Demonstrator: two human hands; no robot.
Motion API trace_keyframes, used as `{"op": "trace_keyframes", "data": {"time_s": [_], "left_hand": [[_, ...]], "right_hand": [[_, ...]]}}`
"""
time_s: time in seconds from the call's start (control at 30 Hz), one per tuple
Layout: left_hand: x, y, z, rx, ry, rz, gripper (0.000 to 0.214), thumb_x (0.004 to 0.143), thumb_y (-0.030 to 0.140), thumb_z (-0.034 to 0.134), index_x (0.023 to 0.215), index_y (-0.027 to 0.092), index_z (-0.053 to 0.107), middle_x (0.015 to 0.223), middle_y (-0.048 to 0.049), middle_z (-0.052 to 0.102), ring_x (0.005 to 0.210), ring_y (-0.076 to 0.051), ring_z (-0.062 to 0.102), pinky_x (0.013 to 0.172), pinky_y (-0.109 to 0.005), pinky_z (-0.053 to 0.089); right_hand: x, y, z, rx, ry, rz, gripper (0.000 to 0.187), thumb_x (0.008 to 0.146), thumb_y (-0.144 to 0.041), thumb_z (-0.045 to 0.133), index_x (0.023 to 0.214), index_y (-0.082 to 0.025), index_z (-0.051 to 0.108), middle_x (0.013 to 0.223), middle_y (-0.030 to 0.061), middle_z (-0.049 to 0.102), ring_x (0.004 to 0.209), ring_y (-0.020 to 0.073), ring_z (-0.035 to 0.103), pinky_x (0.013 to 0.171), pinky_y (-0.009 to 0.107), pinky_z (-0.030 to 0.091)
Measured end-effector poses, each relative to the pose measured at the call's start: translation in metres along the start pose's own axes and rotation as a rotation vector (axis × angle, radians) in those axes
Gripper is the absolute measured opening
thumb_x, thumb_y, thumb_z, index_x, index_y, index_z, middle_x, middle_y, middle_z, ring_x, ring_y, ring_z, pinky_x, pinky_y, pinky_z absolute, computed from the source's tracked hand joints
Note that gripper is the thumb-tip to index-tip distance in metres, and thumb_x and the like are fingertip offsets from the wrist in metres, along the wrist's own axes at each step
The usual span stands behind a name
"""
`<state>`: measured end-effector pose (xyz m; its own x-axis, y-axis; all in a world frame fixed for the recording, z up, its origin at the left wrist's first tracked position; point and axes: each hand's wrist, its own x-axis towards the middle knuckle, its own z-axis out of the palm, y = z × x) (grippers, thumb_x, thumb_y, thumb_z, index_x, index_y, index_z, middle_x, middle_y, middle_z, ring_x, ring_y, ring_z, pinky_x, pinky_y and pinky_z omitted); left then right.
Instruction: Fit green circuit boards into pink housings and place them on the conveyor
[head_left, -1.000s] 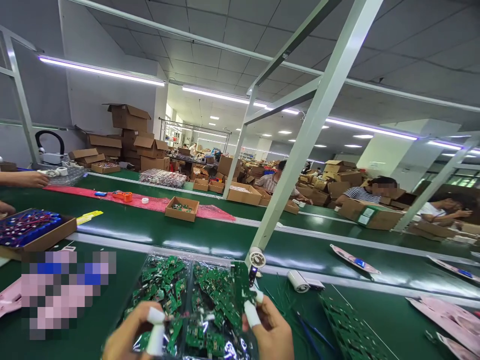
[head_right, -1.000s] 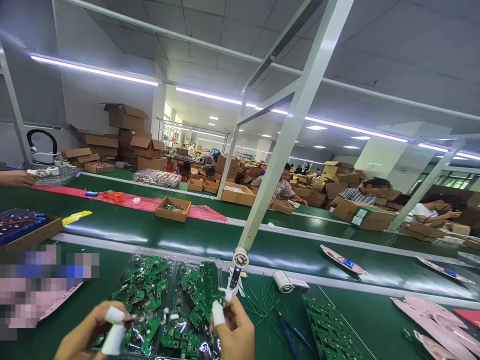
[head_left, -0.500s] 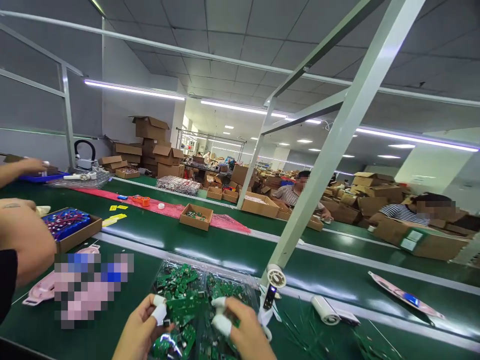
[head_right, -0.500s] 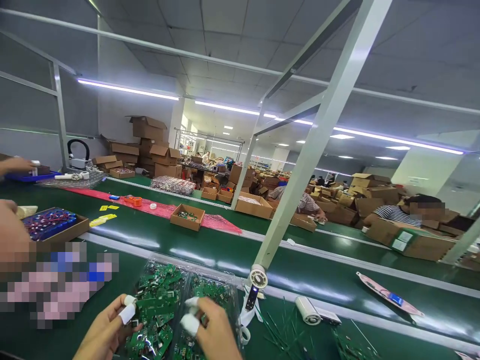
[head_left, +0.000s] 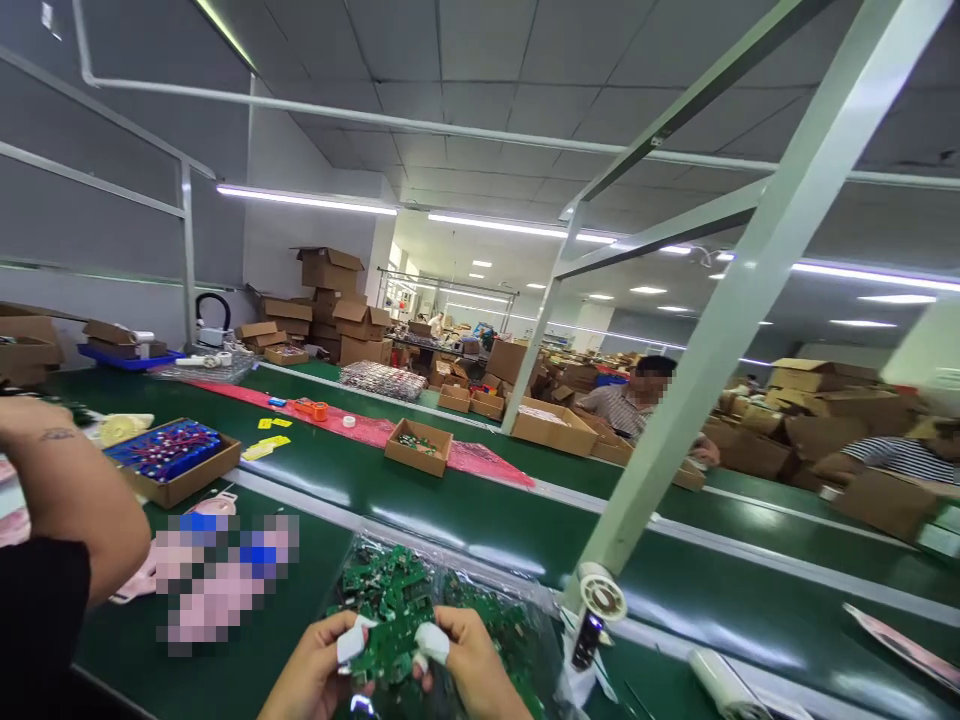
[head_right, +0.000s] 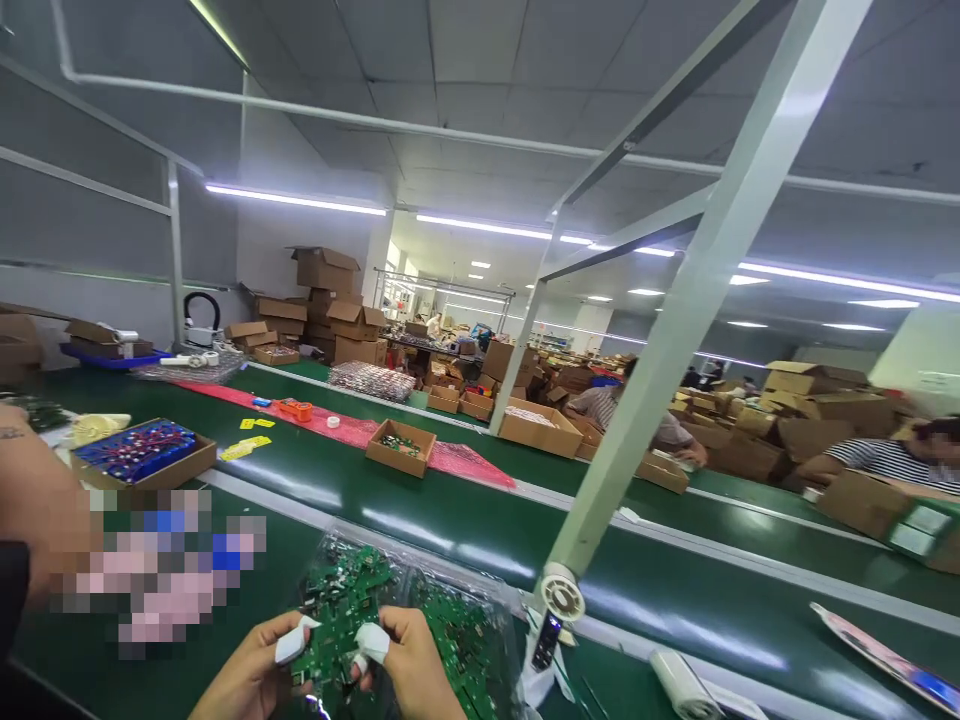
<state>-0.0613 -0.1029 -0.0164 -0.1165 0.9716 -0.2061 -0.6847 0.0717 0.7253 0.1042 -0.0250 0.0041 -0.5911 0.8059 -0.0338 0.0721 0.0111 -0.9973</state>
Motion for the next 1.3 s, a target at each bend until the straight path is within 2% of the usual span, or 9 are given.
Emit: {"op": "trace_keyframes", "data": {"time_s": [0.17,0.33,0.47,0.67,0.83,0.97,1.1,1.2,1.3], "left_hand": [[0.008,0.003,-0.009,-0.154,0.043,-0.051,0.031,0.045,0.023,0.093,0.069,0.011,0.075,0.062,-0.0029,0.071,0.052,-0.01,0.063,0.049,-0.019,0.056],[0.014,0.002,-0.007,-0.266,0.005,-0.137,0.013,0.063,0.01,0.081,0.074,0.006,0.074,0.063,-0.0084,0.073,0.058,-0.015,0.07,0.049,-0.016,0.056],[0.017,0.005,-0.001,-0.285,0.02,-0.193,0.002,0.071,0.005,0.073,0.071,0.003,0.072,0.062,-0.012,0.073,0.049,-0.013,0.068,0.047,-0.015,0.055],[0.009,0.011,0.006,-0.252,0.027,-0.126,0.02,0.06,0.006,0.083,0.077,0.01,0.072,0.062,-0.0039,0.074,0.051,-0.014,0.068,0.044,-0.02,0.057],[0.011,-0.006,-0.002,-0.191,0.053,-0.222,0.03,0.051,0.013,0.088,0.076,0.009,0.073,0.066,-0.0061,0.073,0.052,-0.013,0.067,0.049,-0.018,0.055],[0.013,0.0,-0.015,0.137,0.153,0.086,0.032,0.048,0.034,0.088,0.069,0.016,0.071,0.059,0.0015,0.066,0.053,-0.011,0.058,0.053,-0.02,0.05],[0.015,0.013,-0.023,0.415,0.244,0.36,0.028,0.056,0.038,0.082,0.07,0.018,0.069,0.065,0.0047,0.064,0.068,-0.013,0.054,0.063,-0.017,0.041],[0.013,0.01,-0.024,0.551,0.319,0.463,0.031,0.063,0.044,0.074,0.081,0.019,0.066,0.078,0.0015,0.066,0.083,-0.021,0.057,0.073,-0.023,0.041],[0.005,0.007,-0.024,0.658,0.397,0.537,0.026,0.069,0.042,0.068,0.083,0.021,0.064,0.08,0.0001,0.063,0.083,-0.022,0.055,0.075,-0.026,0.04]], "right_hand": [[0.032,0.017,0.007,0.136,-0.057,-0.007,0.045,0.058,-0.055,0.074,0.05,-0.016,0.052,0.043,-0.0016,0.052,0.038,0.0062,0.041,0.04,0.019,0.029],[0.05,0.019,0.018,0.265,-0.076,-0.013,0.049,0.059,-0.058,0.076,0.052,-0.018,0.047,0.044,-0.0035,0.051,0.037,0.0048,0.039,0.041,0.019,0.028],[0.053,0.011,0.019,0.328,-0.066,-0.071,0.047,0.057,-0.052,0.081,0.051,-0.018,0.049,0.044,-0.0054,0.048,0.042,0.0062,0.044,0.045,0.019,0.032],[0.045,0.008,0.021,0.426,-0.097,-0.046,0.048,0.058,-0.057,0.08,0.061,-0.016,0.055,0.051,-0.0046,0.05,0.042,0.0043,0.04,0.044,0.018,0.032],[0.04,0.013,0.026,0.445,-0.062,-0.023,0.056,0.05,-0.066,0.078,0.061,-0.019,0.05,0.047,-0.0074,0.046,0.039,0.0044,0.037,0.04,0.018,0.029],[0.037,0.009,0.022,0.337,0.006,-0.028,0.048,0.055,-0.057,0.079,0.056,-0.018,0.051,0.044,-0.0056,0.049,0.039,0.0068,0.043,0.04,0.019,0.03],[0.034,0.004,0.029,0.245,0.149,-0.094,0.039,0.062,-0.048,0.075,0.053,-0.017,0.053,0.043,-0.0056,0.049,0.041,0.0073,0.044,0.041,0.019,0.032],[0.031,0.002,0.042,0.245,0.238,-0.117,0.039,0.065,-0.052,0.067,0.057,-0.019,0.05,0.048,-0.005,0.051,0.042,0.0071,0.043,0.044,0.021,0.036],[0.026,0.002,0.048,0.231,0.272,-0.079,0.041,0.064,-0.057,0.063,0.057,-0.02,0.047,0.048,-0.0042,0.05,0.041,0.0073,0.041,0.043,0.022,0.037]]}}
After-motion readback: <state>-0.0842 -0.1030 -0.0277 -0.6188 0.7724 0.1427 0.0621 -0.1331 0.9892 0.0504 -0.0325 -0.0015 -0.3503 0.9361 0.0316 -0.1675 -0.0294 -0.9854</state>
